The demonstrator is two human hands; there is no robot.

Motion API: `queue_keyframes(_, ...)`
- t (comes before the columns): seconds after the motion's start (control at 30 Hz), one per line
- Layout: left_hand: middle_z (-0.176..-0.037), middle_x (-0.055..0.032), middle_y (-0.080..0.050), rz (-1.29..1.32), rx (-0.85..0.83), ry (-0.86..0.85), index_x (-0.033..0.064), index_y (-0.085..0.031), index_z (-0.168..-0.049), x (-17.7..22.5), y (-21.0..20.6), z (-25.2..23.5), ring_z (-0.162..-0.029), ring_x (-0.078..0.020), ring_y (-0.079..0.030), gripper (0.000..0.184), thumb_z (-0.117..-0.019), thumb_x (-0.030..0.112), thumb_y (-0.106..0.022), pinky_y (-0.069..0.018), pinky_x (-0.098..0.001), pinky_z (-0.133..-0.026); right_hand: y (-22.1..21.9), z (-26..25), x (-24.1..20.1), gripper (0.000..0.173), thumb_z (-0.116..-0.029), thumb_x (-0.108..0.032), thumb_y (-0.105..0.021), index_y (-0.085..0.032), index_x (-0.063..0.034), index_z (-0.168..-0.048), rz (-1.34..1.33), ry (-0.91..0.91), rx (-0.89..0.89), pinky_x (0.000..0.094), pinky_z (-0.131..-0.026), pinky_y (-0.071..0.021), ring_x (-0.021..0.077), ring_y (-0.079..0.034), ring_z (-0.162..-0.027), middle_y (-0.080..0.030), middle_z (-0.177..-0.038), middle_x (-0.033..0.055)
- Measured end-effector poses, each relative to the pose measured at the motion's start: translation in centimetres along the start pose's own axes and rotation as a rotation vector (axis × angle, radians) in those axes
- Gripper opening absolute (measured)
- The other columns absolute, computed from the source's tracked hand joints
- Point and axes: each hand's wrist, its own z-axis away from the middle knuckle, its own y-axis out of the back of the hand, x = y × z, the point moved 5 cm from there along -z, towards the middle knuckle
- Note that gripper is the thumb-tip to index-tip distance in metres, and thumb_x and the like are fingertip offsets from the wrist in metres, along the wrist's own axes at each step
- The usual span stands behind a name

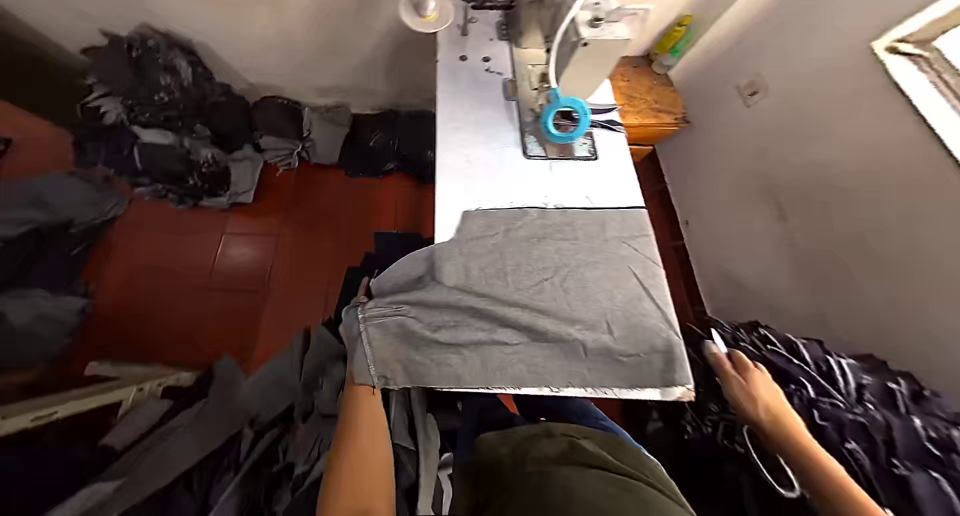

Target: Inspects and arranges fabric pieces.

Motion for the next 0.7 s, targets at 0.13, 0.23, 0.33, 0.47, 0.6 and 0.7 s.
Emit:
queue_keyframes(0.13, -0.16, -0.0117, -0.041, 0.765, -0.236, -0.113, 0.0021, -0.055, -0.138, -4.7, 0.8, -2.0, -0.145, -0.0206, -0.043, 0.043, -0.0996, 0.008, -0.035, -0.0388, -0.0367, -0.116, -1.8, -2.5, -6.3, 0.05, -0.1131, -0.033, -0.027, -0.06, 0.0006, -0.129, -0.182, 0.092, -0.111, 0.0526, -0.074, -0.0555, 0.0324, -0.07, -0.088, -0.07, -0.109, 0.0203)
queue_keyframes(0.23, -0.144, -0.0095, -0.059, 0.648, -0.185, 0.059, 0.0043, -0.063, -0.076, -5.3, 2.7, -1.5, -0.13, -0.0182, -0.057, 0.034, -0.0858, -0.01, -0.034, -0.0487, -0.0359, -0.105, -3.8, -5.1, -13.6, 0.045, -0.1126, -0.03, -0.031, -0.061, 0.0, -0.127, -0.134, 0.26, -0.19, 0.0442, -0.068, -0.0577, 0.0232, -0.071, -0.077, -0.073, -0.095, 0.0125)
queue_keyframes(0.33, -0.108, -0.0108, -0.071, 0.583, -0.171, 0.4, -0.0013, -0.061, -0.088, -6.5, 3.6, -1.4, -0.093, -0.0194, -0.068, 0.031, -0.1009, -0.006, -0.033, -0.0572, -0.039, -0.081, -5.2, -7.0, -22.3, 0.035, -0.11, -0.027, -0.046, -0.067, 0.0002, -0.117, 0.038, 0.467, -0.314, 0.0449, -0.075, -0.0593, 0.0224, -0.073, -0.078, -0.076, -0.093, 0.0101)
queue_keyframes(0.47, -0.089, -0.006, -0.068, 0.489, -0.274, 0.685, 0.0072, -0.059, -0.113, -6.5, 0.6, -2.3, -0.07, -0.0139, -0.061, 0.027, -0.1073, 0.02, -0.036, -0.0508, -0.0312, -0.062, -8.1, -7.8, -34.0, 0.021, -0.1015, -0.022, -0.065, -0.069, -0.0006, -0.104, 0.346, 0.7, -0.496, 0.0468, -0.079, -0.0601, 0.0227, -0.074, -0.076, -0.074, -0.084, 0.0094)
queue_keyframes(0.6, -0.125, -0.0204, -0.064, 0.436, -0.253, 0.944, 0.0002, -0.056, -0.136, -4.3, -3.2, -0.9, -0.111, -0.0284, -0.062, 0.054, -0.1117, 0.043, -0.033, -0.0502, -0.0481, -0.097, -13.1, -6.1, -41.6, 0.023, -0.1005, -0.024, -0.067, -0.069, -0.0013, -0.104, 0.632, 0.951, -0.592, 0.058, -0.077, -0.0561, 0.0328, -0.071, -0.078, -0.072, -0.082, 0.0141)
queue_keyframes(0.7, -0.154, -0.0155, -0.047, 0.45, -0.345, 0.842, 0.0131, -0.043, -0.154, -5.9, -7.4, -4.7, -0.143, -0.0302, -0.044, 0.082, -0.0997, 0.074, -0.029, -0.0378, -0.0579, -0.115, -16.3, -4.5, -46.5, 0.03, -0.1013, -0.029, -0.065, -0.07, -0.003, -0.116, 0.739, 1.02, -0.534, 0.0647, -0.077, -0.0546, 0.044, -0.07, -0.086, -0.071, -0.09, 0.0221)
